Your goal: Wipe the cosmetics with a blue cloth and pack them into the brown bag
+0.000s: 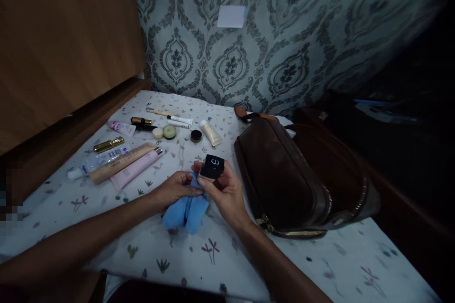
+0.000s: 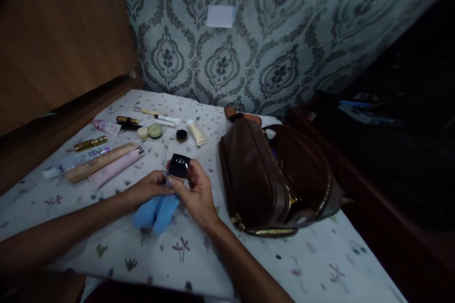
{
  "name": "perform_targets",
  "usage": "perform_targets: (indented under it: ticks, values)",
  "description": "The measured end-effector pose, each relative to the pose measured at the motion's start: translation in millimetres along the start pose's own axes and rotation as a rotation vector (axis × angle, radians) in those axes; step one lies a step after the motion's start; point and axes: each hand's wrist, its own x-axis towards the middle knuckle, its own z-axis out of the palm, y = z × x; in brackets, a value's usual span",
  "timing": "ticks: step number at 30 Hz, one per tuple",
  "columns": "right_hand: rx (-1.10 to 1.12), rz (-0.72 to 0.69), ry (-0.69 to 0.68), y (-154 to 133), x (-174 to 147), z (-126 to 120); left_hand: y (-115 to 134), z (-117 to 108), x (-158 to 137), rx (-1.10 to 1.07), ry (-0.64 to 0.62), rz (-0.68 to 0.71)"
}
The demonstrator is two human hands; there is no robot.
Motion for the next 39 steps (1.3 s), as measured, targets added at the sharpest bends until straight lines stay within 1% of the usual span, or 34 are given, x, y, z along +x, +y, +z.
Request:
perform_targets:
  ticks: [2, 5, 7, 9, 11, 13, 15, 17, 20, 23, 26, 31, 34, 37, 39]
  values:
    - [-0.023, 0.026, -0.005, -1, -1, 1, -2, 2, 0, 0.040, 0.008, 0.075]
    - [0.006, 0.065, -0.038, -3, 0, 2, -4, 4, 0, 0.154, -0.015, 0.182]
    - [0.016, 0.079, -0.051, -4, 0, 2, -3, 5, 0, 0.248, -0.033, 0.229]
    - [-0.048, 0.065, -0.020, -7, 1, 1, -1, 5, -1, 0.332, -0.024, 0.263]
    - [-0.182, 0.018, 0.051, -10, 1, 0, 1, 7, -3, 0.442, 0.028, 0.326]
    - [-0.332, -0.018, 0.132, -16, -1, -3, 4, 11, -5, 0.603, 0.117, 0.403]
    - [-0.438, -0.009, 0.191, -23, -4, -5, 7, 17, -7, 0.760, 0.203, 0.447]
    - [-0.469, 0.007, 0.224, -31, -8, -8, 10, 25, -7, 0.848, 0.251, 0.450]
    - [-0.442, 0.008, 0.251, -46, -12, -14, 15, 38, -5, 0.876, 0.259, 0.454]
    - [-0.447, 0.007, 0.281, -63, -16, -23, 21, 51, -1, 0.864, 0.224, 0.465]
    - [-0.525, -0.014, 0.299, -79, -22, -36, 25, 61, 5, 0.854, 0.152, 0.461]
    - [-0.684, -0.106, 0.229, -98, -29, -61, 30, 78, 15, 0.908, 0.074, 0.490]
    - [-0.661, -0.127, 0.166, -111, -27, -74, 35, 89, 19, 0.932, 0.000, 0.561]
    - [-0.592, -0.105, 0.091, -127, -23, -85, 43, 101, 22, 0.943, -0.101, 0.647]
    - [-0.551, -0.086, 0.073, -139, -22, -93, 48, 110, 25, 0.959, -0.127, 0.688]
